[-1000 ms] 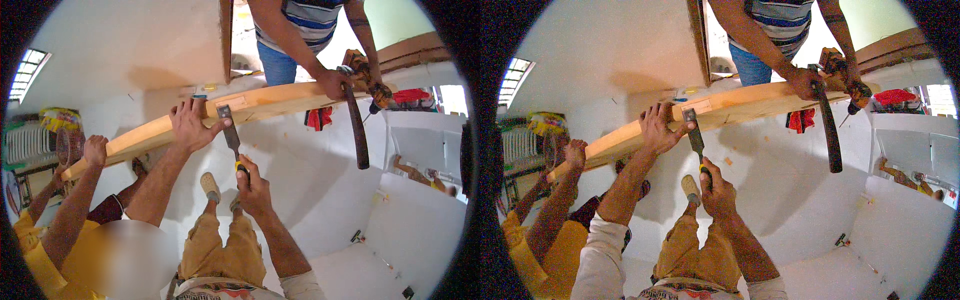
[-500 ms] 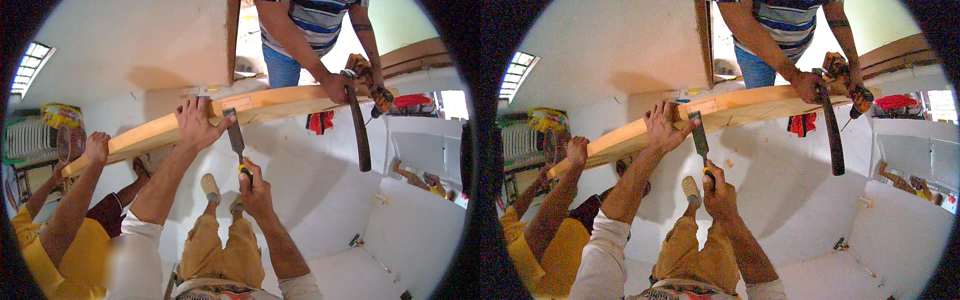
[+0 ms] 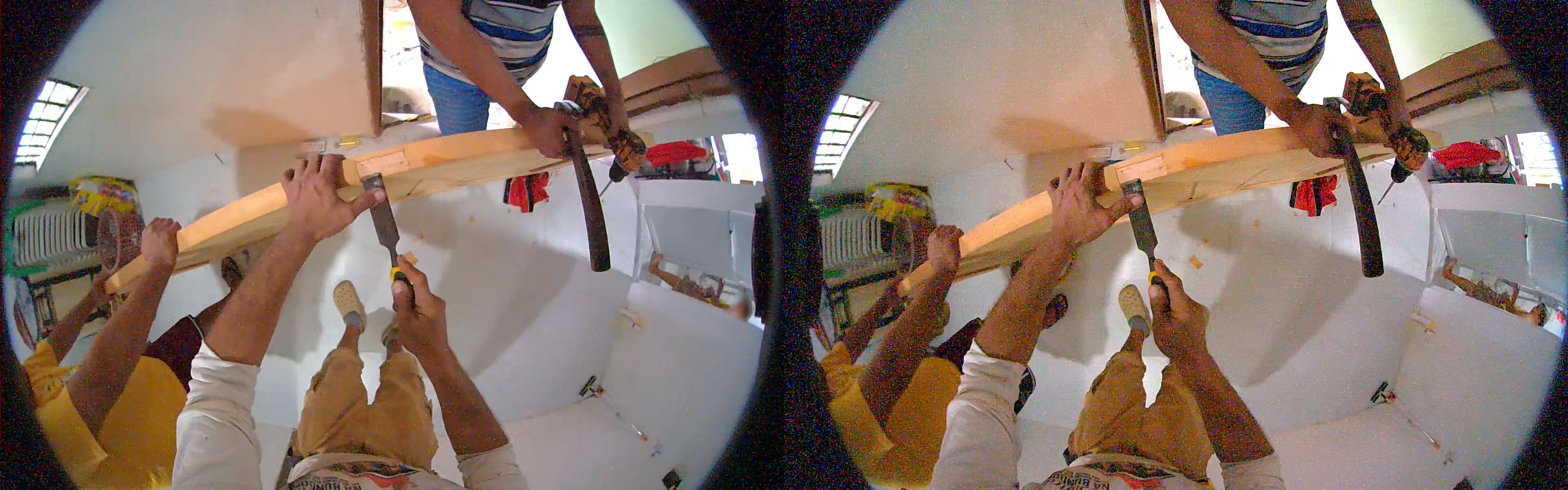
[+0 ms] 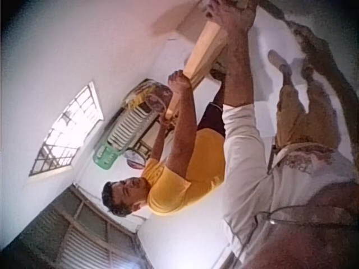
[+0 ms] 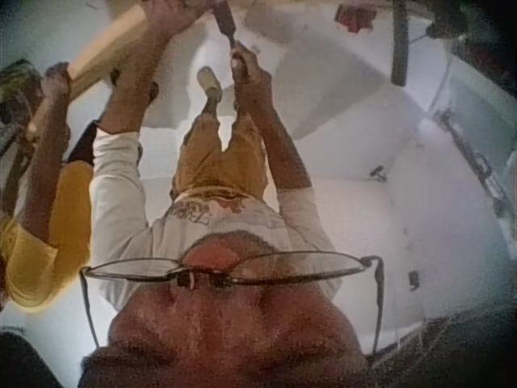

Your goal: Measure, chisel, and hammer a door frame or door section for hinge placement.

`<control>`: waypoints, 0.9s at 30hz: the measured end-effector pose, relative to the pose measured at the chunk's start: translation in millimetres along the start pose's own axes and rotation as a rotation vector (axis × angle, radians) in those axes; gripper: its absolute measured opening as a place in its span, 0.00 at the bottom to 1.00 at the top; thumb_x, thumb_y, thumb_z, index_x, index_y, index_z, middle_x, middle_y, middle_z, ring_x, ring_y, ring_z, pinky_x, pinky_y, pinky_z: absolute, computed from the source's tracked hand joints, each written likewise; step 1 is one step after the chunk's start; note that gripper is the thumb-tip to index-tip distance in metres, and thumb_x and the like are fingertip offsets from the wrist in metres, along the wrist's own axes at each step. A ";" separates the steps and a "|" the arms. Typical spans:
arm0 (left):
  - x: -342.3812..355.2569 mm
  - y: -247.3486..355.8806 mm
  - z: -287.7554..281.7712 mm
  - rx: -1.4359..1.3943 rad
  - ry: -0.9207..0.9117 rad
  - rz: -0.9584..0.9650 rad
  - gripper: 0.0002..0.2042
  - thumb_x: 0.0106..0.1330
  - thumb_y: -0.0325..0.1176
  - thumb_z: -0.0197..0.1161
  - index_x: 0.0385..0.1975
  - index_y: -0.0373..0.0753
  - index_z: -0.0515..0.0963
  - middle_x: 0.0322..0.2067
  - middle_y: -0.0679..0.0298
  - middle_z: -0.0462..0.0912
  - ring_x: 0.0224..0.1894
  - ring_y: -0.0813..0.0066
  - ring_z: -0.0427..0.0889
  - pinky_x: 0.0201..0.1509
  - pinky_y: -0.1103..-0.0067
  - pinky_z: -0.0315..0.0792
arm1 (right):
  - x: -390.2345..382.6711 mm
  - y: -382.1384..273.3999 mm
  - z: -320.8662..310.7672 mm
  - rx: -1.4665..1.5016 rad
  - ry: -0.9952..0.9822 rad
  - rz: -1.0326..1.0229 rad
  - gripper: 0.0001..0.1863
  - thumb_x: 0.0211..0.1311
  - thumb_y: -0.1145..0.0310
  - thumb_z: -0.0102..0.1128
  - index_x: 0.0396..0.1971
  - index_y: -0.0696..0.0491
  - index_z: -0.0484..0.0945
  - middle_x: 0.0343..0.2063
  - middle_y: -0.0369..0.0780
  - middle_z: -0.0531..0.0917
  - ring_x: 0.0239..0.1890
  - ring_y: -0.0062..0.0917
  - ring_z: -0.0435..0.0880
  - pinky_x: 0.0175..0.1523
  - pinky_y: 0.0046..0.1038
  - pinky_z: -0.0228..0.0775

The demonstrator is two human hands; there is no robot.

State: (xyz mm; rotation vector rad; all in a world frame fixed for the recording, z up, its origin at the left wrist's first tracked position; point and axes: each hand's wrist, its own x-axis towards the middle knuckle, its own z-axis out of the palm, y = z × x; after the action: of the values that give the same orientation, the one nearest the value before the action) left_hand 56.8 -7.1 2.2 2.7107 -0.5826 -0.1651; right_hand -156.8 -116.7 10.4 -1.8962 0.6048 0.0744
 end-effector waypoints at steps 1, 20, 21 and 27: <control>-0.3 1.4 0.5 -0.002 0.005 -0.017 0.44 0.43 0.74 0.62 0.50 0.40 0.75 0.43 0.55 0.76 0.52 0.58 0.71 0.56 0.57 0.58 | 2.4 -0.6 -0.4 -0.033 -0.010 0.008 0.21 0.70 0.59 0.50 0.60 0.45 0.69 0.42 0.42 0.84 0.37 0.39 0.86 0.44 0.34 0.77; 0.9 0.2 -6.5 -0.025 0.002 0.038 0.44 0.46 0.72 0.62 0.51 0.36 0.71 0.43 0.51 0.76 0.51 0.52 0.72 0.58 0.56 0.58 | 5.2 -6.4 1.8 0.084 0.037 -0.084 0.20 0.69 0.64 0.52 0.60 0.49 0.69 0.45 0.46 0.82 0.39 0.38 0.86 0.44 0.33 0.77; 1.7 0.4 -7.3 0.005 -0.017 0.054 0.43 0.48 0.68 0.64 0.53 0.35 0.70 0.47 0.49 0.74 0.54 0.50 0.71 0.61 0.55 0.56 | 5.0 -9.4 0.9 0.092 0.019 -0.066 0.20 0.69 0.65 0.52 0.60 0.49 0.69 0.45 0.47 0.82 0.39 0.38 0.86 0.44 0.33 0.77; -58.9 20.6 -3.3 -0.190 -0.105 0.940 0.41 0.42 0.39 0.69 0.62 0.39 0.63 0.58 0.47 0.68 0.64 0.48 0.64 0.71 0.50 0.47 | 2.7 6.3 -5.2 0.095 0.000 -0.058 0.17 0.68 0.62 0.53 0.54 0.50 0.72 0.37 0.47 0.84 0.35 0.41 0.86 0.41 0.38 0.77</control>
State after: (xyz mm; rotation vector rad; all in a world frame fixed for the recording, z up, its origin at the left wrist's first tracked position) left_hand -3.8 1.0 15.1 1.9934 -1.6770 -0.1006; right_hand -158.4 -124.0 6.2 -1.8205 0.5445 0.0080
